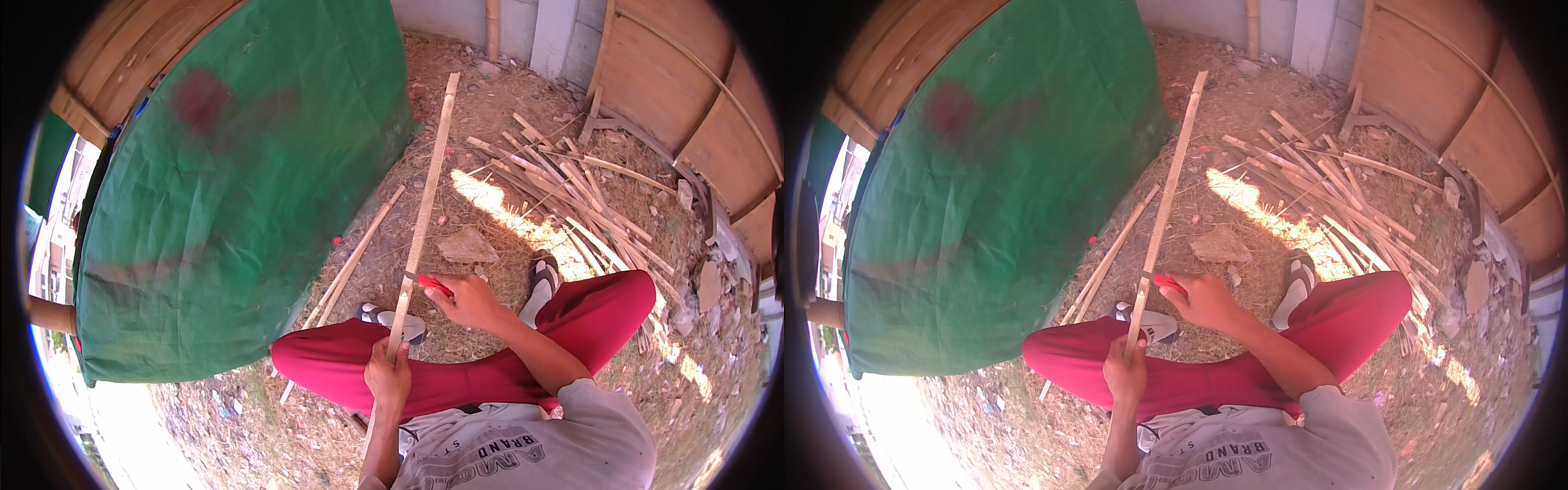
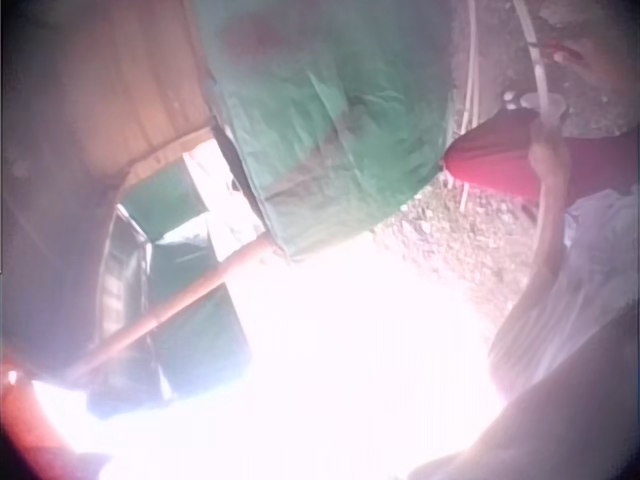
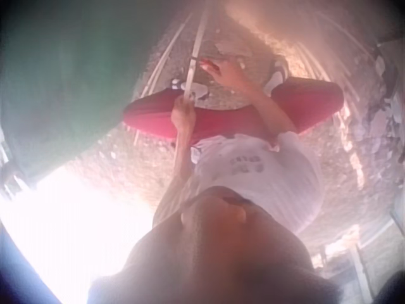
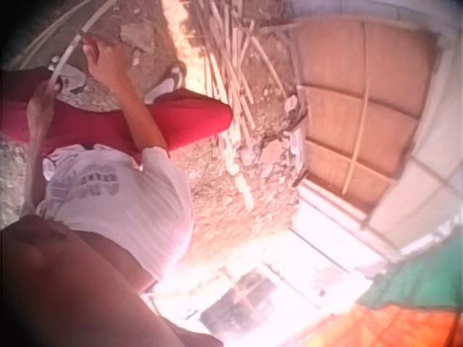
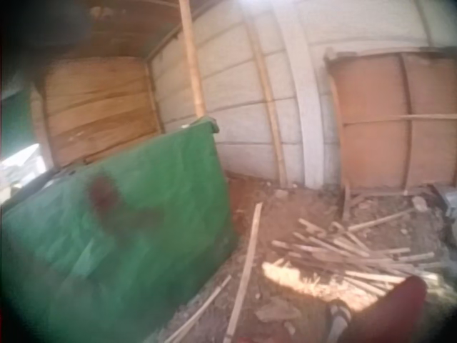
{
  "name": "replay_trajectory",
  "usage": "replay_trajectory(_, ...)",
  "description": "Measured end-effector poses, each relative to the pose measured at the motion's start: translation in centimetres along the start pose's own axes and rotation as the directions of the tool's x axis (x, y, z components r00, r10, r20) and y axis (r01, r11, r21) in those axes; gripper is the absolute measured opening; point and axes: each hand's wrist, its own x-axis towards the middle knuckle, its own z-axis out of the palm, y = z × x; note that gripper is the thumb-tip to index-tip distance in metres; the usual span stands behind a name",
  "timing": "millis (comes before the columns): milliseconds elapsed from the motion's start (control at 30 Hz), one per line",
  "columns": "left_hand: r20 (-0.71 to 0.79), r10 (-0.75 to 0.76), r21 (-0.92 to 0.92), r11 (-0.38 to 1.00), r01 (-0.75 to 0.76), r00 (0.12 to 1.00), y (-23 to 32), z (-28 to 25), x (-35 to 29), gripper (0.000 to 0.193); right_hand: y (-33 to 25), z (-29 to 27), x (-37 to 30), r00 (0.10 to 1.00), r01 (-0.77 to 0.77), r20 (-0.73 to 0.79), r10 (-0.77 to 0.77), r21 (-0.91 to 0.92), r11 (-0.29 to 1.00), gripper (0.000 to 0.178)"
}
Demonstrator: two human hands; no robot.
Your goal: The person sits on the ground and uses a red utility knife to shave the surface of a long bamboo stick. They hold the stick with their left hand and scrape along its length with the knife in their right hand, removing thin strips of material.
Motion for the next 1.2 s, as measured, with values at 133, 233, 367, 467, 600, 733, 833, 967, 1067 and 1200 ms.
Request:
replay_trajectory(133, -0.04, -0.017, -0.009, 1.0, 0.016, 0.999, 0.0, 0.1, 0.3, 0.037, -0.8, -0.1, 0.0, 1.0, -0.013, -0.011, 0.012, -0.031, 0.999, 0.043)
replay_trajectory(233, -0.06, -0.036, -0.039, 0.999, 0.034, 0.998, 0.5, -0.2, 0.5, 0.037, -1.0, -0.3, 0.1, 0.996, -0.059, 0.067, 0.062, -0.045, 0.997, 0.043)
replay_trajectory(367, -0.065, -0.044, -0.039, 0.998, 0.042, 0.997, 0.6, 0.0, 0.7, 0.037, 0.0, 0.5, 0.1, 0.998, 0.055, 0.029, -0.054, -0.018, 0.998, 0.041)
replay_trajectory(467, -0.055, -0.053, -0.08, 0.996, 0.049, 0.997, 0.6, 0.2, 0.7, 0.036, 0.2, 1.1, 0.0, 0.998, 0.057, -0.018, -0.057, -0.033, 0.998, 0.04)
replay_trajectory(600, -0.083, 0.024, -0.155, 0.987, -0.036, 0.996, 0.3, 0.6, 0.7, 0.034, 0.0, 1.1, -0.1, 0.997, 0.029, -0.067, -0.036, -0.101, 0.994, 0.038)
replay_trajectory(733, -0.077, 0.037, -0.266, 0.962, -0.057, 0.996, 0.2, 0.4, 0.8, 0.032, 0.0, 0.6, -0.1, 0.995, 0.061, -0.071, -0.068, -0.087, 0.994, 0.037)
replay_trajectory(833, -0.049, 0.009, -0.321, 0.947, -0.024, 0.999, 0.1, 0.4, 0.6, 0.03, 0.0, 0.5, -0.2, 0.994, 0.083, -0.057, -0.089, -0.101, 0.991, 0.037)
replay_trajectory(967, -0.066, 0.035, -0.323, 0.945, -0.055, 0.997, 0.7, 0.7, 0.7, 0.031, 0.1, 1.1, -0.3, 0.984, 0.113, -0.127, -0.122, -0.078, 0.991, 0.034)
replay_trajectory(1067, -0.077, 0.058, -0.282, 0.956, -0.078, 0.995, 0.2, 0.9, 0.7, 0.032, 0.0, 1.2, -0.4, 0.978, 0.116, -0.161, -0.135, -0.119, 0.986, 0.033)
replay_trajectory(1200, 0.046, 0.002, -0.289, 0.957, 0.011, 0.999, 0.5, -0.2, 0.8, 0.032, -0.4, 1.1, -0.6, 0.983, 0.093, -0.133, -0.124, -0.218, 0.971, 0.033)
